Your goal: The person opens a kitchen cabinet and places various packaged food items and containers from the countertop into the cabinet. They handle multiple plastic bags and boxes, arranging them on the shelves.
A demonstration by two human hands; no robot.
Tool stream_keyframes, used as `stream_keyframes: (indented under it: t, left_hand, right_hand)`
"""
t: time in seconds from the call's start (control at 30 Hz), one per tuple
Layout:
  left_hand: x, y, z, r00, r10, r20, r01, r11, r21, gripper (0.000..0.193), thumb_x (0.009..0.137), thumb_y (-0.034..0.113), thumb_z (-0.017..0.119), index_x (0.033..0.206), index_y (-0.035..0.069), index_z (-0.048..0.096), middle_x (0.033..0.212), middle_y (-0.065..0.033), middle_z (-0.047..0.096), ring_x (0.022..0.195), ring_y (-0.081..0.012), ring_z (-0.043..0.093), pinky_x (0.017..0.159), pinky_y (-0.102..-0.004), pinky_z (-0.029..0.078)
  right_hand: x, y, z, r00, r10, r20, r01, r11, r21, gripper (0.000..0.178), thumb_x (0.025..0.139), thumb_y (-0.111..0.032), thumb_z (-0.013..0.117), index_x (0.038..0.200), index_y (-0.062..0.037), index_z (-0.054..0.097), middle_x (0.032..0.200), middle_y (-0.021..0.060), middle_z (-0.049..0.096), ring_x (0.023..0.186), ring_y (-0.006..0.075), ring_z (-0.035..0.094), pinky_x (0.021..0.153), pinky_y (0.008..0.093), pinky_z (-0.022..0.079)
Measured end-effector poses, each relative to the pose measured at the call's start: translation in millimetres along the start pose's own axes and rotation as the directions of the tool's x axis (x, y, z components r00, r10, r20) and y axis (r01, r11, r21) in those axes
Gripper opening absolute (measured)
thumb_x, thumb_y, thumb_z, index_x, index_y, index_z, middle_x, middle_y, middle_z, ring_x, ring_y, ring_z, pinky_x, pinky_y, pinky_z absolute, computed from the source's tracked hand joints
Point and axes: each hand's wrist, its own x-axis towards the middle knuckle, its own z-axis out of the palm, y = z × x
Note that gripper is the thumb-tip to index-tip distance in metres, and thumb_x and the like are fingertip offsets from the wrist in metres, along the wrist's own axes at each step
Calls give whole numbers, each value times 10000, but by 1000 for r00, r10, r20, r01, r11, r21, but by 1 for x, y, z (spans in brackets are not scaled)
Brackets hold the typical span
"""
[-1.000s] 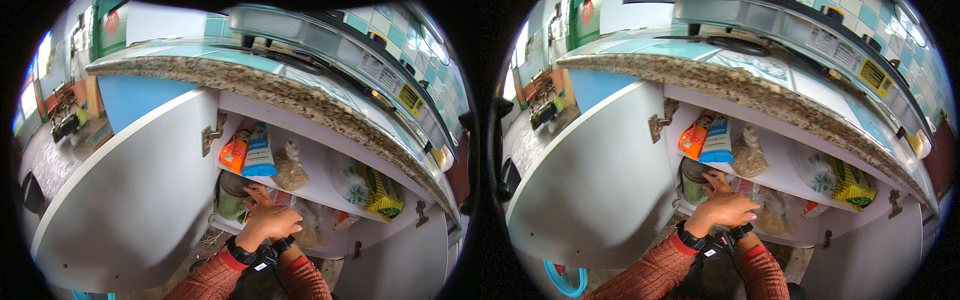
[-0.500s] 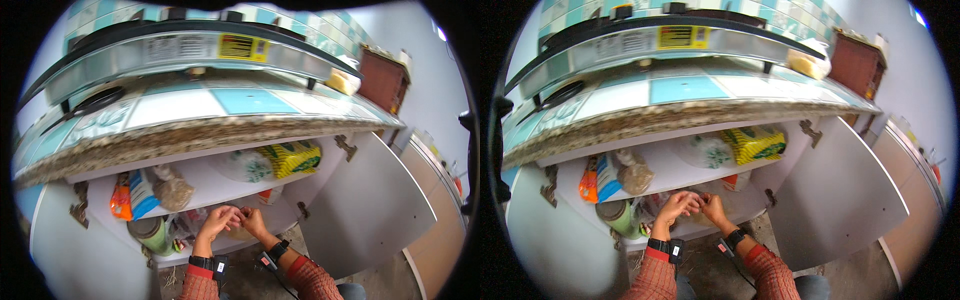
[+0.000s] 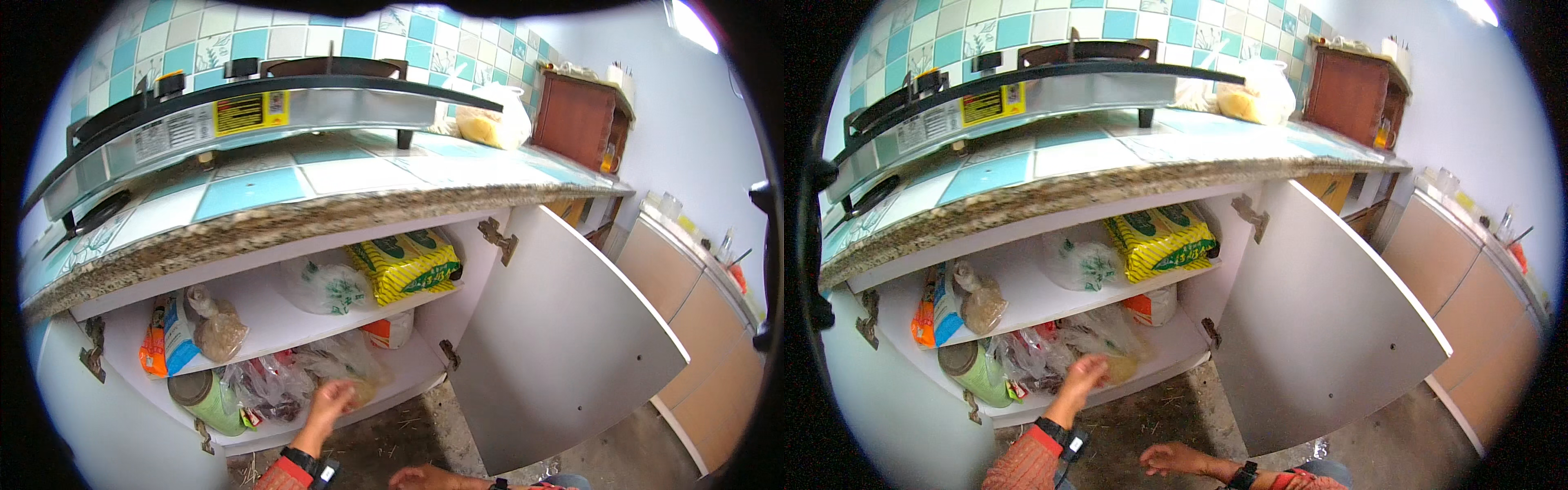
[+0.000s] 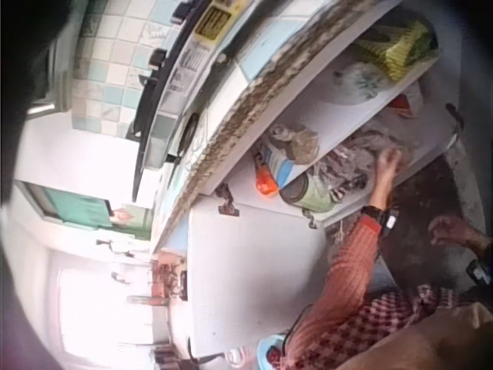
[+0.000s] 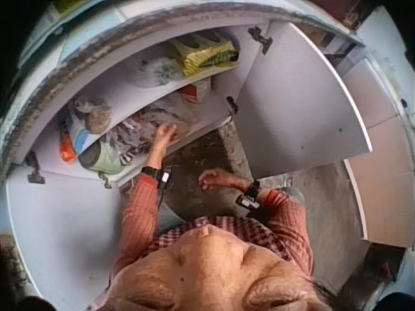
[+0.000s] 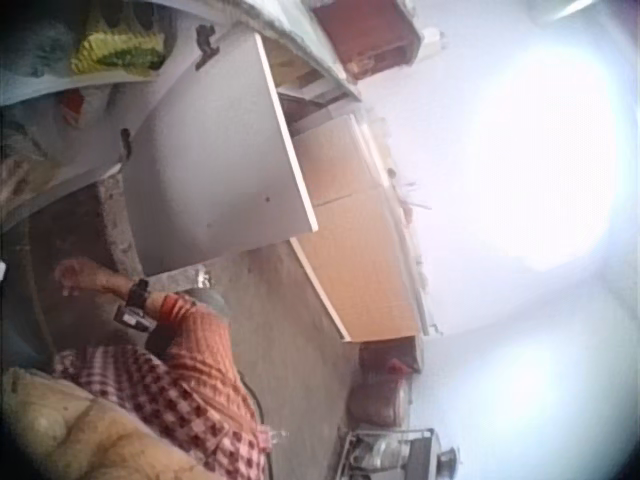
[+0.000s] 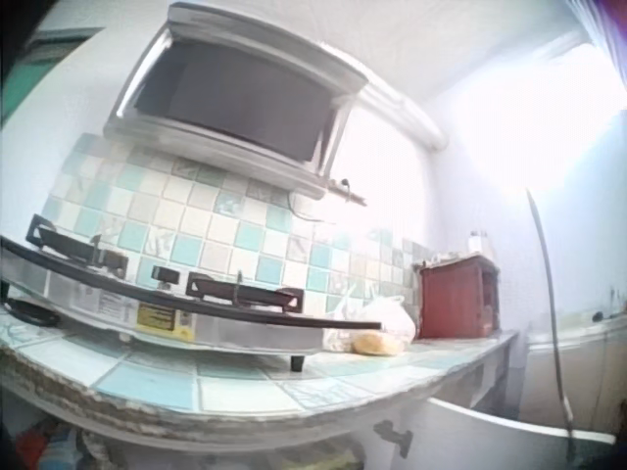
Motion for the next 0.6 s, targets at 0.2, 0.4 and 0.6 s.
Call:
stream_keyframes:
  t: [0.2, 0.4, 0.6]
  left_hand:
    - [-79, -45, 42, 868, -433, 242, 353, 883, 309, 221, 878, 233, 623, 992, 46, 651, 781, -20, 642, 675, -101, 610, 613, -222, 476]
    - [-133, -54, 58, 664, -556, 500, 454, 831, 322, 547, 893, 437, 533, 1308, 90, 455, 1146, -60, 519, 993, -162, 513, 846, -315, 429]
    - [-155, -7, 69, 617, -605, 503, 668, 740, 70, 797, 852, 473, 567, 1460, 107, 203, 1478, -65, 237, 1290, -213, 341, 1013, -392, 321]
  right_hand:
    - [-66, 103, -22, 957, 241, -160, -113, 822, 557, 288, 829, -219, 661, 1038, -34, 590, 984, 117, 595, 864, 221, 569, 696, 347, 458]
    - [-98, 83, 18, 935, -51, -352, 23, 996, -83, 364, 851, -215, 639, 1146, -18, 561, 989, 127, 632, 803, 182, 593, 650, 349, 500]
    - [-126, 39, 46, 966, -221, -131, 252, 706, 662, 954, 776, -410, 695, 1477, -171, 94, 1536, 95, 54, 1373, 234, 157, 1077, 392, 255]
